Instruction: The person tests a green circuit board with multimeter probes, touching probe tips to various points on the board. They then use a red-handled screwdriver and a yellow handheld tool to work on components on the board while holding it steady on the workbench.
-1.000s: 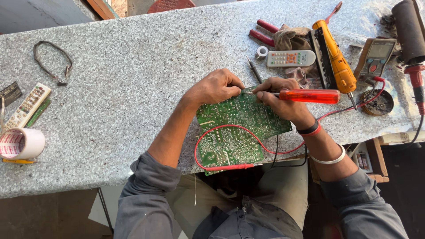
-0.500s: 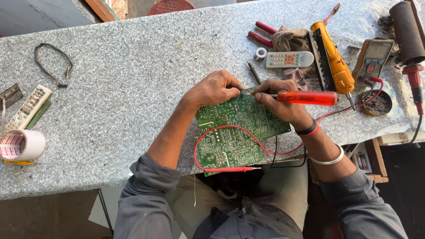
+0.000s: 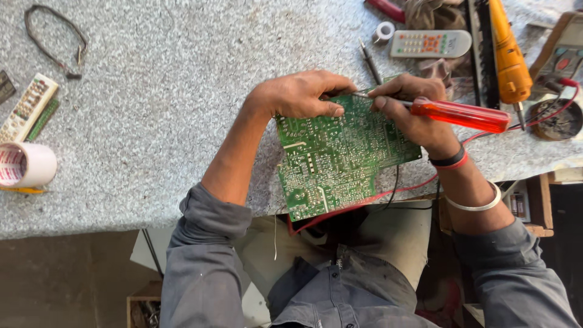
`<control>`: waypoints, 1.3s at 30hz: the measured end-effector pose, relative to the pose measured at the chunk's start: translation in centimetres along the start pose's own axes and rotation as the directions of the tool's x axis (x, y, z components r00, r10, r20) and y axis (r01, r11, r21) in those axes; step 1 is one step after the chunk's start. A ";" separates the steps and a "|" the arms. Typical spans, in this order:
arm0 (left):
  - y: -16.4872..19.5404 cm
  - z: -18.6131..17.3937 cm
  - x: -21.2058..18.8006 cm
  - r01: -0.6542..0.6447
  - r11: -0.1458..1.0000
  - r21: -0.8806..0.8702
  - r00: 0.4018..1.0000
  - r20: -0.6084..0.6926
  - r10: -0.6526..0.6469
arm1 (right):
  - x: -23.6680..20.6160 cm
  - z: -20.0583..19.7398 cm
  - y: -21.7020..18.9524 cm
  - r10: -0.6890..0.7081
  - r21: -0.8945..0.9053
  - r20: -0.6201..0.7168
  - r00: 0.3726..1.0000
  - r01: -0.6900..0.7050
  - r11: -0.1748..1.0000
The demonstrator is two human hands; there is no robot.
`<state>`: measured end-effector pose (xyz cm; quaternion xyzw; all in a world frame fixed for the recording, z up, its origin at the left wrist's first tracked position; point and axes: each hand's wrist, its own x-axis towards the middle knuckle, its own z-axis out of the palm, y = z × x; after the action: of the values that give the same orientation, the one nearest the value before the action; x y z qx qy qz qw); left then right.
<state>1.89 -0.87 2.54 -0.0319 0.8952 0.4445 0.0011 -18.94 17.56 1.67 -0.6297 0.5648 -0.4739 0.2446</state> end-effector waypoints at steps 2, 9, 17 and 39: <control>-0.3 0.1 0.1 0.011 1.000 -0.013 1.000 -0.005 -0.011 | 0.1 0.1 0.0 0.080 0.023 -0.005 0.997 -0.080 0.997; -0.4 0.5 0.6 0.117 0.979 -0.169 0.993 -0.009 -0.120 | 0.2 -0.2 0.0 0.009 -0.005 0.041 0.999 -0.009 1.000; -0.3 0.7 0.6 0.137 0.971 -0.197 0.990 -0.011 -0.142 | 0.2 -0.3 0.1 0.041 0.010 0.023 0.999 -0.042 0.999; -0.5 0.8 0.7 0.142 0.963 -0.231 0.988 -0.031 -0.153 | 0.4 -0.2 -0.3 0.048 0.041 -0.011 0.999 -0.047 0.998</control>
<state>1.24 -0.60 1.64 -0.1091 0.8332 0.5420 0.0090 -19.02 17.32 2.08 -0.6081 0.5712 -0.4834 0.2651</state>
